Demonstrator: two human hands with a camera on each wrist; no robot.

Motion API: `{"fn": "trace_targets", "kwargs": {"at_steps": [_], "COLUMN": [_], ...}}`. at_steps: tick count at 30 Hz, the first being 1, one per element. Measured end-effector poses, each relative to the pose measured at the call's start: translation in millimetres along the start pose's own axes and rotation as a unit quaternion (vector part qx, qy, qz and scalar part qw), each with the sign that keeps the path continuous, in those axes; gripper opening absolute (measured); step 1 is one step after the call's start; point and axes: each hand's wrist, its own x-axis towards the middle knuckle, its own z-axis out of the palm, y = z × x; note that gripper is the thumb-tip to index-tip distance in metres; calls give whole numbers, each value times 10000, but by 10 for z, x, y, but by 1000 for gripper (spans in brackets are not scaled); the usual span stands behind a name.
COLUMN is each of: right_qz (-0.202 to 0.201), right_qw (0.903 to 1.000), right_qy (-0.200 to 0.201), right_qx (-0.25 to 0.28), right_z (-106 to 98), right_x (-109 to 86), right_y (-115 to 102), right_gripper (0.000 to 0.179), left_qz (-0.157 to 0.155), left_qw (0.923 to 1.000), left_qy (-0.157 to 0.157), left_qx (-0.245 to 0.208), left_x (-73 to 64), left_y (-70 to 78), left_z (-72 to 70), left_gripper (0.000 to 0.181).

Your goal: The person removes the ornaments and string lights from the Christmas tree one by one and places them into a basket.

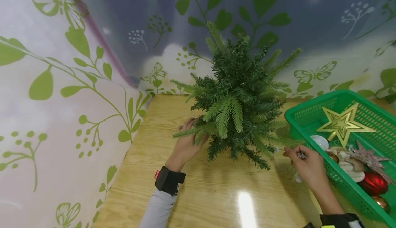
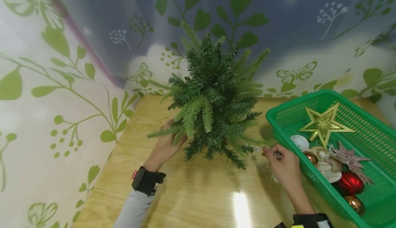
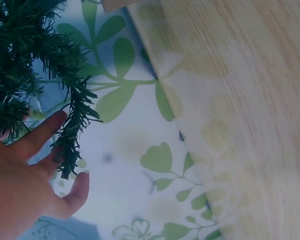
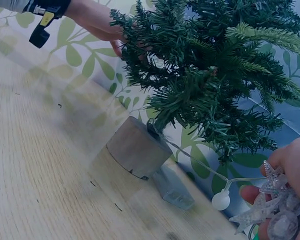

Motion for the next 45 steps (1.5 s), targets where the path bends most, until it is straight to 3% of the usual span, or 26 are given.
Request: {"fn": "trace_targets", "kwargs": {"at_steps": [4, 10, 17, 24, 32, 40, 45], "right_qz": [40, 169, 229, 290, 415, 414, 295], "right_qw": [10000, 9998, 9996, 9994, 9990, 9988, 9993], "right_qy": [-9, -80, -143, -208, -178, -254, -116], "right_qx": [-26, 34, -25, 8, 74, 65, 183], "right_z": [-2, 1, 2, -3, 12, 20, 22], "right_x": [-11, -48, -75, -106, -107, -120, -121], "right_y": [-2, 53, 109, 146, 152, 165, 166], "right_gripper": [42, 41, 43, 44, 39, 45, 41], "left_qz": [-29, 181, 768, 1553, 2694, 3307, 3523], "left_qw": [9997, 9988, 9935, 9836, 9604, 9404, 9336], "left_qy": [194, 456, 805, 690, 463, 783, 655], "left_qx": [139, -72, -229, -600, -535, 116, 99], "left_x": [-76, -250, -455, -579, -588, -430, -399], "left_y": [33, 115, 245, 476, 746, 1013, 1091], "left_z": [-41, -95, -67, 61, 298, 421, 476], "left_gripper": [60, 55, 21, 8, 20, 20, 35]}}
